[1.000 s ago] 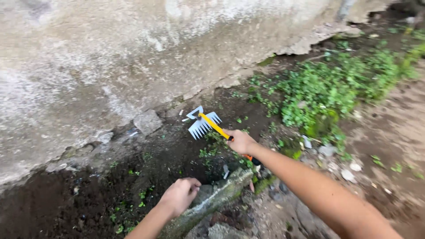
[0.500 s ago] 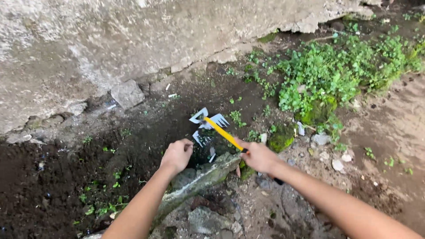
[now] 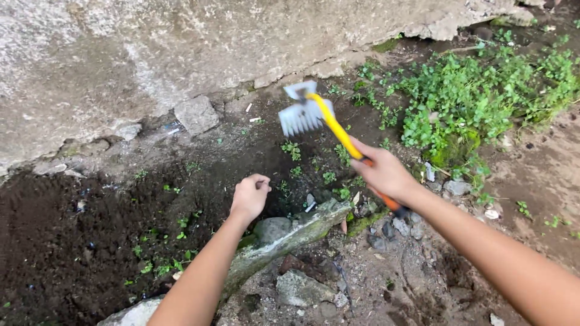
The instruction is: The person is weeding an outdoor area next to a building wall using a hand rake and their hands, collecting weeds into a bucket.
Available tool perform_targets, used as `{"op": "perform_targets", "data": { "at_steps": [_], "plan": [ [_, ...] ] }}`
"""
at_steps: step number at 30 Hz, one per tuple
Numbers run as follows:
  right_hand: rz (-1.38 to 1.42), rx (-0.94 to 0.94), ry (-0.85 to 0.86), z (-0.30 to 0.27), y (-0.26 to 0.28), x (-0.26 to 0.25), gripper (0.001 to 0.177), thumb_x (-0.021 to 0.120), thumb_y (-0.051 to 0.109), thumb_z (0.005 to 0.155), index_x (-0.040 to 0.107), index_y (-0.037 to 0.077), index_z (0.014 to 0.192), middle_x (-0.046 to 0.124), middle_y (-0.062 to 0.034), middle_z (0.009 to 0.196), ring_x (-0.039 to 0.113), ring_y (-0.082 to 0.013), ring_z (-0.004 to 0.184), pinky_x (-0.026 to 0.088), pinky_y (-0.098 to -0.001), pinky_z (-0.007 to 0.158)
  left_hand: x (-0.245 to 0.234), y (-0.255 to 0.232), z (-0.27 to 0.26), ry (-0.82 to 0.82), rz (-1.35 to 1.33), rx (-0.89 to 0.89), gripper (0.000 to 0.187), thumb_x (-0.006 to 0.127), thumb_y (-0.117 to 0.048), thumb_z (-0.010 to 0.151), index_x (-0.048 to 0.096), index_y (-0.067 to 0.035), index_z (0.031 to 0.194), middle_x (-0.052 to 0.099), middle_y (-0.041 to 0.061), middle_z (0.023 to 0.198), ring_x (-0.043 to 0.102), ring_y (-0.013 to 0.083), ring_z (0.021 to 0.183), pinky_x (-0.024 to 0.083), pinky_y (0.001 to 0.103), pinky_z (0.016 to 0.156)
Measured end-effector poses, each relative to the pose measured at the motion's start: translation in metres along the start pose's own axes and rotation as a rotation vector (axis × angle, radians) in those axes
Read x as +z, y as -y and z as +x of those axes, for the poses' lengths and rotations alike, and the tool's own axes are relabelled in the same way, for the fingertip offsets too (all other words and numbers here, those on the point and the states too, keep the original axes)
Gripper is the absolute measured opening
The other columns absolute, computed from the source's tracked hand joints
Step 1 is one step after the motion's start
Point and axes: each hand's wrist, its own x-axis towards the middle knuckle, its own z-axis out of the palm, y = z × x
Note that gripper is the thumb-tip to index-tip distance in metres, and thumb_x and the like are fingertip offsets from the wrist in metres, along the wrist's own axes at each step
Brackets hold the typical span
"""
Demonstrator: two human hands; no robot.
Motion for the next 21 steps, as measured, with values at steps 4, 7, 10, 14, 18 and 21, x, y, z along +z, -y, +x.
{"op": "perform_targets", "data": {
  "at_steps": [4,7,10,14,18,21],
  "plan": [
    [-0.270,0.054,-0.025,0.064,0.009,0.059,0.065,0.064,0.029,0.096,0.041,0.034,0.156,0.070,-0.0048,0.075,0.061,-0.0139,0.045,0.054,-0.0306,0.050,-0.005,0.009,0.002,-0.037,-0.032,0.059,0.025,0.060,-0.018,0.095,0.076,-0.008,0.112,0.081,0.010,0.097,0.078,0.0203,0.091,0.057,0.034,0.086],
    [-0.257,0.119,0.044,0.073,-0.012,0.091,0.066,0.061,0.027,0.097,0.036,0.033,0.158,0.070,-0.0077,0.076,0.061,-0.0172,0.046,0.057,-0.0343,0.052,-0.020,0.008,-0.006,-0.027,-0.073,-0.006,0.026,0.059,-0.018,0.096,0.075,-0.007,0.113,0.080,0.009,0.097,0.077,0.0188,0.085,0.059,0.033,0.081],
    [-0.244,0.060,0.111,0.050,-0.039,0.091,0.067,0.058,0.024,0.099,0.032,0.029,0.160,0.072,-0.0096,0.074,0.058,-0.0138,0.047,0.056,-0.0350,0.051,-0.032,0.007,-0.012,-0.009,-0.064,-0.101,0.026,0.058,-0.017,0.096,0.075,-0.008,0.113,0.080,0.007,0.098,0.077,0.0182,0.082,0.059,0.033,0.079],
    [-0.404,0.020,0.229,0.017,-0.056,0.065,0.068,0.057,0.025,0.101,0.028,0.032,0.161,0.063,-0.0039,0.065,0.046,-0.0107,0.046,0.048,-0.0333,0.046,-0.035,0.031,-0.012,-0.029,-0.018,-0.097,0.025,0.059,-0.019,0.096,0.075,-0.008,0.112,0.081,0.009,0.097,0.076,0.0197,0.084,0.058,0.034,0.081],
    [0.074,0.177,0.268,-0.020,-0.044,0.036,0.068,0.058,0.017,0.097,0.035,0.032,0.160,0.051,-0.0029,0.059,0.044,-0.0112,0.042,0.044,-0.0310,0.040,-0.019,0.038,-0.003,-0.054,-0.009,-0.025,0.024,0.060,-0.018,0.095,0.076,-0.007,0.110,0.081,0.010,0.098,0.076,0.0200,0.089,0.057,0.034,0.084],
    [0.492,0.260,0.210,-0.026,-0.033,0.030,0.068,0.057,0.014,0.096,0.037,0.030,0.159,0.054,0.0015,0.063,0.044,-0.0088,0.042,0.040,-0.0276,0.037,-0.008,0.021,-0.003,-0.027,-0.063,-0.016,0.024,0.060,-0.017,0.096,0.075,-0.006,0.110,0.080,0.010,0.097,0.076,0.0188,0.083,0.058,0.034,0.081]
  ]
}}
